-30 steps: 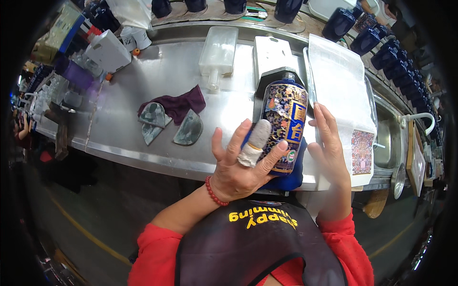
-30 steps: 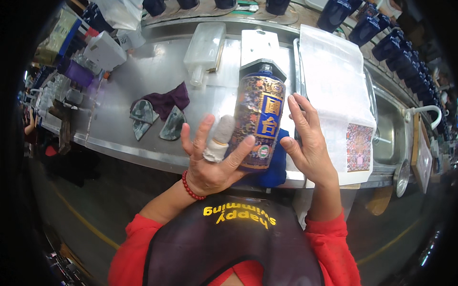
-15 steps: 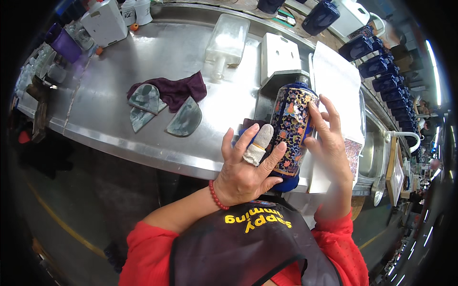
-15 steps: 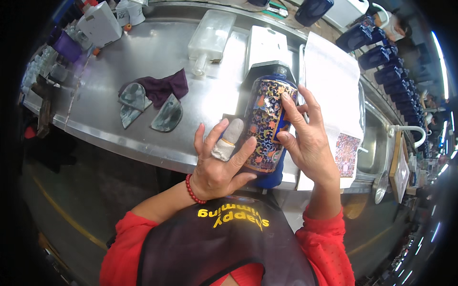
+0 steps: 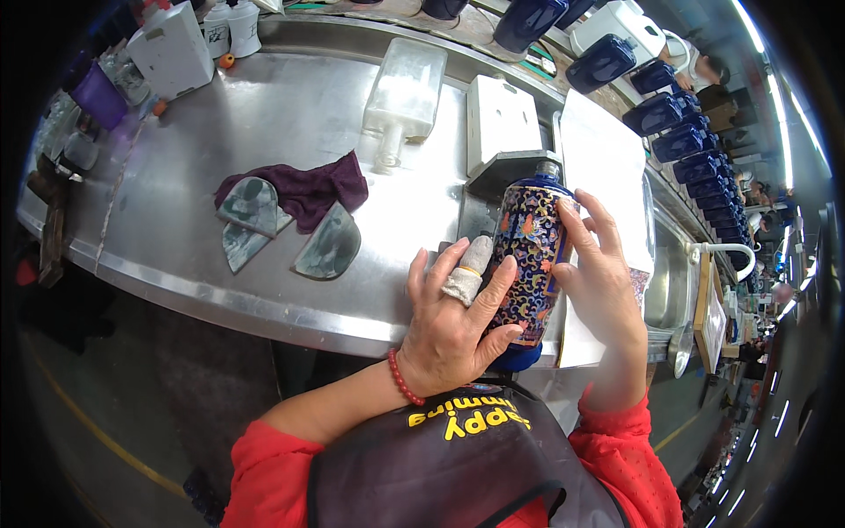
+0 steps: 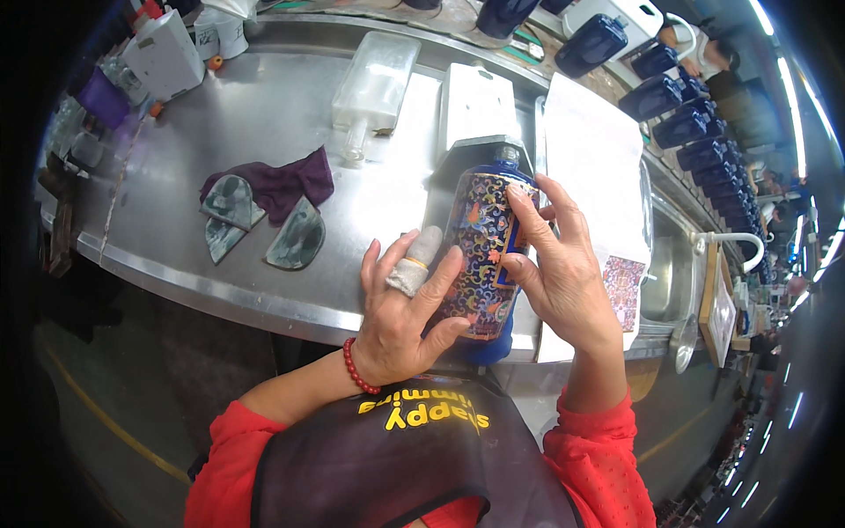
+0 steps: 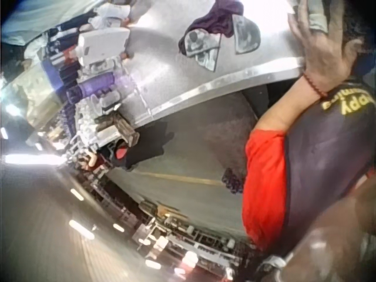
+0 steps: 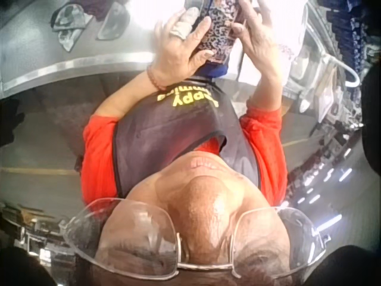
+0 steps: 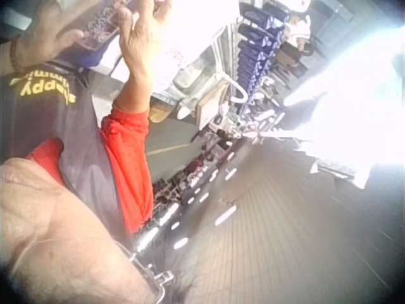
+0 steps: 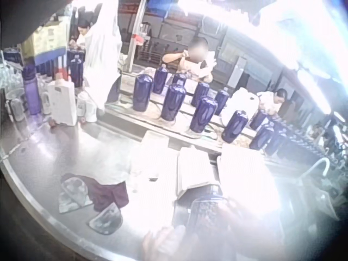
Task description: The person applies decorative paper labels to a blue ceramic bottle, smoothing them with fingers and a small tool, then trims excess edges. The person repeats the process on a second bottle.
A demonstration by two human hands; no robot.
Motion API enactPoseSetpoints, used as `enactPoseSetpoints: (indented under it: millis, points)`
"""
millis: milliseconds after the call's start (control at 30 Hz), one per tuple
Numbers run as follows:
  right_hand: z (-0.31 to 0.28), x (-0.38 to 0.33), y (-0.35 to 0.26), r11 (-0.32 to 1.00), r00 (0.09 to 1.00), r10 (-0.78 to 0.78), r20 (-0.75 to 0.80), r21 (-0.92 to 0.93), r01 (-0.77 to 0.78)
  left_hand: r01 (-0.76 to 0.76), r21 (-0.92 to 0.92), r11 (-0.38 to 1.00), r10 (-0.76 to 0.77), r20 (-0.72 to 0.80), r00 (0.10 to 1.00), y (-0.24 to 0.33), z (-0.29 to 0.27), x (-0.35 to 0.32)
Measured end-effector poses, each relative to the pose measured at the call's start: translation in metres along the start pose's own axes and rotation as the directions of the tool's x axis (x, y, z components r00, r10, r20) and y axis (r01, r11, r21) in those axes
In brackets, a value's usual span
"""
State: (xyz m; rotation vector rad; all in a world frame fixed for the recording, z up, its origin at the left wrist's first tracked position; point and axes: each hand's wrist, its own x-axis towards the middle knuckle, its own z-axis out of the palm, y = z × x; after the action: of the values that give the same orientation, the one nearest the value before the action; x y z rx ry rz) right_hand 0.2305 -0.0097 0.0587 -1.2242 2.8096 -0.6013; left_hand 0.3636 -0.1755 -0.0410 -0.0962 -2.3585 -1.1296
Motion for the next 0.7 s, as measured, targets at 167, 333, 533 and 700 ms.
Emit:
enactPoseSetpoints:
  millis: [167, 333, 533, 700]
  points:
    - [-0.0025, 0.0015, 0.0002, 0.999, 1.0, -0.024, 0.01, -0.036, 0.024, -0.001, -0.009, 1.0, 0.001, 0.005, 1.0, -0.0003, -0.0006, -0.0005]
    - [-0.0041, 0.003, 0.0016, 0.997, 0.998, -0.054, 0.022, -0.051, 0.055, -0.003, -0.019, 1.0, 0.003, -0.007, 1.0, -0.0007, 0.0004, -0.0006]
    - [-0.0052, 0.0015, 0.0041, 0.998, 0.999, -0.052, 0.008, -0.024, 0.052, 0.026, -0.12, 0.992, -0.025, 0.008, 1.0, -0.0063, -0.0007, -0.0033]
    - [-0.0022, -0.0016, 0.0078, 0.997, 0.998, -0.068, -0.008, -0.036, 0.068, 0.085, -0.11, 0.99, -0.079, 0.062, 0.995, -0.0094, 0.0028, -0.008]
